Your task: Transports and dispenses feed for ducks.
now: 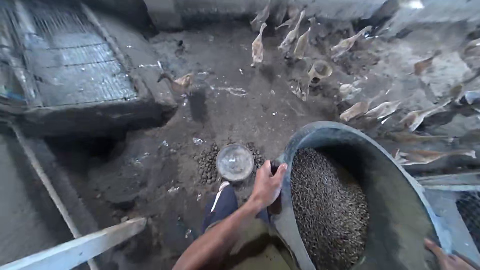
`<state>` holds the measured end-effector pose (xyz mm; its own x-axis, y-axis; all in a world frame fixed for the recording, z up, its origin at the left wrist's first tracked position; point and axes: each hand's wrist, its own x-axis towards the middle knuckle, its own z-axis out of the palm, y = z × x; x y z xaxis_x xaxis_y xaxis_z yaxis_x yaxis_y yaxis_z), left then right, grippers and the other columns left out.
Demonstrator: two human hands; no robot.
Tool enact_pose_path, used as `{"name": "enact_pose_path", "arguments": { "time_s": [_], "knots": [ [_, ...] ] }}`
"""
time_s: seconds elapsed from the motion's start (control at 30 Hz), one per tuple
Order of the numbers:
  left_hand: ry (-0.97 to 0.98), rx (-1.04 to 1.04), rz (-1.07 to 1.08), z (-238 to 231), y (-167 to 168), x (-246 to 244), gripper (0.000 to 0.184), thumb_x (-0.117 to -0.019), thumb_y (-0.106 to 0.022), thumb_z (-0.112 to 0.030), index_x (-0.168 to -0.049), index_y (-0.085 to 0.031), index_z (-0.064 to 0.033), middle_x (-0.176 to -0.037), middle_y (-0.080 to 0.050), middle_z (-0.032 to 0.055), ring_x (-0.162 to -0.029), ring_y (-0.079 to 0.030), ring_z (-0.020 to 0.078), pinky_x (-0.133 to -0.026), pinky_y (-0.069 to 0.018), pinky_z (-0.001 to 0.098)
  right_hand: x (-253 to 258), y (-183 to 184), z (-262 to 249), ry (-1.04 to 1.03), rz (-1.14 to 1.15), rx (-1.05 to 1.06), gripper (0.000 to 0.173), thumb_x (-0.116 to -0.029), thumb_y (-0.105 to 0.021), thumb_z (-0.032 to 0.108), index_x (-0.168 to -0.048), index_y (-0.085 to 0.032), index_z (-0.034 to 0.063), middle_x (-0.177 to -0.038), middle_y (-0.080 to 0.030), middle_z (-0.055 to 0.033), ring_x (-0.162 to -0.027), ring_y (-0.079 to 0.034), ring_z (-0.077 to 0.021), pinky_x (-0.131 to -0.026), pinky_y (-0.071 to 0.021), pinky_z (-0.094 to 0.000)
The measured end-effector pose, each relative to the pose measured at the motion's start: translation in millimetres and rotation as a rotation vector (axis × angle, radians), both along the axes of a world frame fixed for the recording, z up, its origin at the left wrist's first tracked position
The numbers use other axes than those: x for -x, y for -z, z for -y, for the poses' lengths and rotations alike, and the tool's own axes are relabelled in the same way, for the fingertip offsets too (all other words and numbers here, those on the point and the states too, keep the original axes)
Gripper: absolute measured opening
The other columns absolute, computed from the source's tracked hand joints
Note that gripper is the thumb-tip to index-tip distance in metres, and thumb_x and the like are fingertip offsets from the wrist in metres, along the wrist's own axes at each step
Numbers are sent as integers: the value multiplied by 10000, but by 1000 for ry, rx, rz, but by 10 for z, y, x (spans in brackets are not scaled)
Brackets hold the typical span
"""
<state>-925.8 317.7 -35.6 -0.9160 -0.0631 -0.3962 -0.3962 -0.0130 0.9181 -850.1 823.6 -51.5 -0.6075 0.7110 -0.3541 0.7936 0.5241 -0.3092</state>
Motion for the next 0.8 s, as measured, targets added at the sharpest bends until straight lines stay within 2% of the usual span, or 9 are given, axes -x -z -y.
{"name": "enact_pose_path", "arguments": {
  "time_s": [0.07,0.17,0.33,0.37,0.43,0.5,0.57,0.67,0.8],
  "knots": [
    [-64,1,5,15,39,23,315,-1047,-579,-290,-1149,-611,7,-905,-656,85,-820,-656,145,-783,-559,352,299,8,-45,-64,40,-4,661,-985,-588,544,-1282,-620,-46,-1246,-634,-279,-1130,-629,-350,-993,-479,-577],
    [-147,-6,27,91,205,-53,324,-1051,-572,-277,-1169,-612,22,-954,-667,106,-875,-663,155,-832,-555,365,642,20,70,-133,8,21,625,-1003,-595,500,-1241,-611,-78,-1189,-632,-274,-1077,-618,-323,-964,-479,-550],
    [-328,-24,117,292,608,-204,286,-1042,-588,-252,-1143,-623,13,-941,-668,92,-863,-662,140,-823,-557,346,1259,125,392,-250,23,11,631,-1047,-523,500,-1306,-578,-72,-1226,-618,-288,-1101,-619,-347,-969,-474,-567],
    [-356,-23,150,346,702,-233,303,-1035,-601,-253,-1164,-624,19,-964,-678,103,-888,-671,147,-841,-562,353,1388,182,428,-294,12,-8,638,-1054,-507,498,-1353,-558,-63,-1279,-606,-309,-1157,-612,-389,-996,-464,-601],
    [-417,-28,237,475,904,-271,342,-1011,-650,-262,-1190,-628,27,-1011,-699,126,-922,-691,164,-868,-573,369,1680,269,586,-414,14,-20,655,-1074,-478,457,-1542,-398,4,-1493,-480,-313,-1371,-495,-448,-1117,-380,-646],
    [-476,-38,330,628,1143,-305,387,-980,-703,-266,-1214,-619,30,-1048,-706,138,-953,-699,175,-889,-579,377,1969,372,843,-578,86,-32,682,-1090,-420,450,-1646,-232,103,-1635,-332,-246,-1500,-348,-434,-1206,-282,-643],
    [-529,-46,405,777,1437,-330,400,-968,-720,-257,-1231,-619,27,-1053,-716,142,-952,-710,183,-887,-588,388,2262,551,1103,-738,191,-84,618,-1115,-347,427,-1656,-223,156,-1626,-360,-238,-1469,-384,-481,-1173,-290,-697],
    [-588,-73,546,994,1866,-306,398,-975,-712,-290,-1226,-630,8,-1033,-717,148,-916,-711,205,-858,-589,419,2692,849,1534,-835,415,-137,576,-1132,-286,409,-1660,-214,192,-1626,-377,-213,-1420,-437,-513,-1135,-314,-724],
    [-635,-107,682,1258,2263,-127,419,-997,-681,-312,-1262,-618,7,-1055,-715,164,-939,-710,228,-869,-583,436,3232,1268,2036,-881,663,-187,598,-1127,-260,437,-1672,-141,221,-1482,-503,-325,-1301,-528,-567,-1070,-395,-718]
  ]
}}
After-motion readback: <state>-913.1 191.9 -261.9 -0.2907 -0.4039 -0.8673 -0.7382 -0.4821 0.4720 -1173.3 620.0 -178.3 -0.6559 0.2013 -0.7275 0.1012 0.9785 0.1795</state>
